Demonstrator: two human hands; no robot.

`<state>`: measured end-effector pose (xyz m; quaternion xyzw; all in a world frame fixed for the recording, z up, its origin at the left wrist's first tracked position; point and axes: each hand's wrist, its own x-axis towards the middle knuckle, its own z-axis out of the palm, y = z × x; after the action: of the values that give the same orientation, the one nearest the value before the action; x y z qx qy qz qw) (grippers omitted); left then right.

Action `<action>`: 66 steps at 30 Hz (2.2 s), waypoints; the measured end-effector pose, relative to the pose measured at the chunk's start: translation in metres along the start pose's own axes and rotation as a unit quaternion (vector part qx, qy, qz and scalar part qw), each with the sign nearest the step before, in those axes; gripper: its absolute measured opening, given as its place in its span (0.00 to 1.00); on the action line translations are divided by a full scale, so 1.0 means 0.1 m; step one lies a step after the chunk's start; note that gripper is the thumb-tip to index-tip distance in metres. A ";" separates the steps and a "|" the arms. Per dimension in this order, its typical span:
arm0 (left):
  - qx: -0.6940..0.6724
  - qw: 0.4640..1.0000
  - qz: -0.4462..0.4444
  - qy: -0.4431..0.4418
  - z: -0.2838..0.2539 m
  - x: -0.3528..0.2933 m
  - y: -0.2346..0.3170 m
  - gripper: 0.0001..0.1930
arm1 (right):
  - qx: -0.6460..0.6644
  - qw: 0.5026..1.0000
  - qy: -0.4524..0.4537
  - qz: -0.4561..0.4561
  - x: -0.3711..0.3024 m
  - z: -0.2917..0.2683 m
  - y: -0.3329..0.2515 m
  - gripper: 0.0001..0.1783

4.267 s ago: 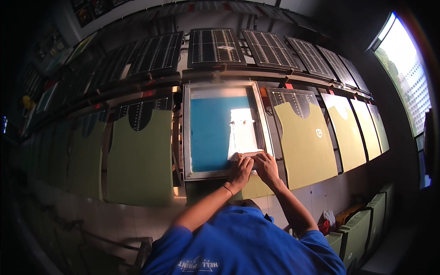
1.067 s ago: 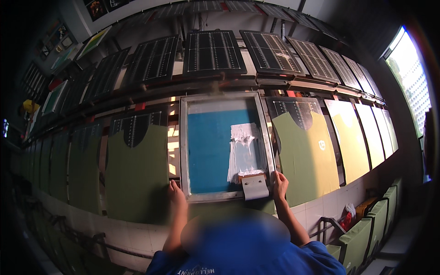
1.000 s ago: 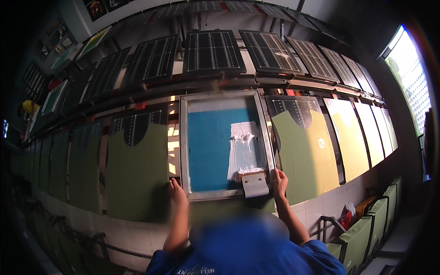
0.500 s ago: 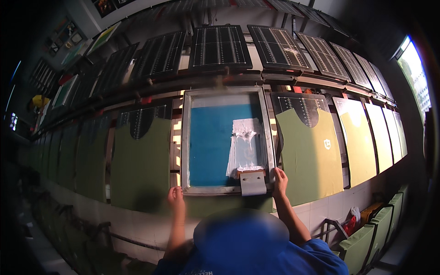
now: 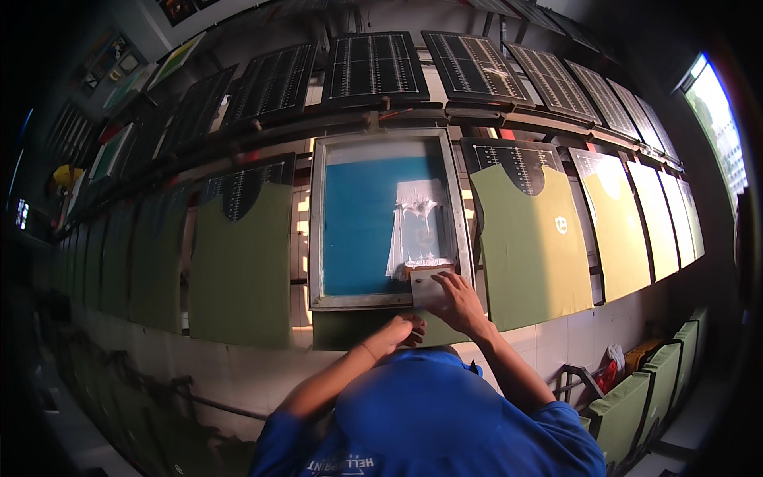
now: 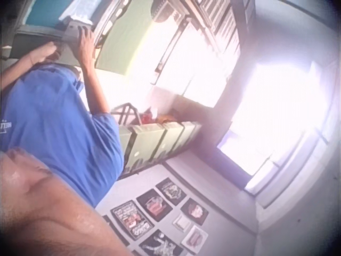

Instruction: The person uses a squeegee to spread white ink across a screen printing frame positioned over a green t-shirt. They repeatedly pull the ink across the mesh to transfer the design onto the garment.

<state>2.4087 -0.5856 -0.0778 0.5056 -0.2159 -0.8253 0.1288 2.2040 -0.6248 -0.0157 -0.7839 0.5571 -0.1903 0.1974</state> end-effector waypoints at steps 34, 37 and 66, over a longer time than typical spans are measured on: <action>-0.171 0.985 -0.018 -0.023 0.09 0.38 0.05 0.18 | -0.072 0.994 -0.055 -0.055 0.87 -0.09 0.09 0.15; 0.131 0.985 0.092 0.056 -0.04 0.10 0.11 0.18 | -0.060 0.996 -0.041 -0.050 0.41 -0.04 -0.04 0.16; 0.526 0.591 0.562 0.240 0.07 0.08 0.46 0.18 | -0.042 0.999 0.015 -0.019 0.20 0.23 -0.02 0.19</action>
<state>2.3985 -0.6276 -0.0586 0.4432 -0.8153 -0.1804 0.3261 2.2234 -0.6405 -0.0332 -0.7992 0.5522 -0.1822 0.1521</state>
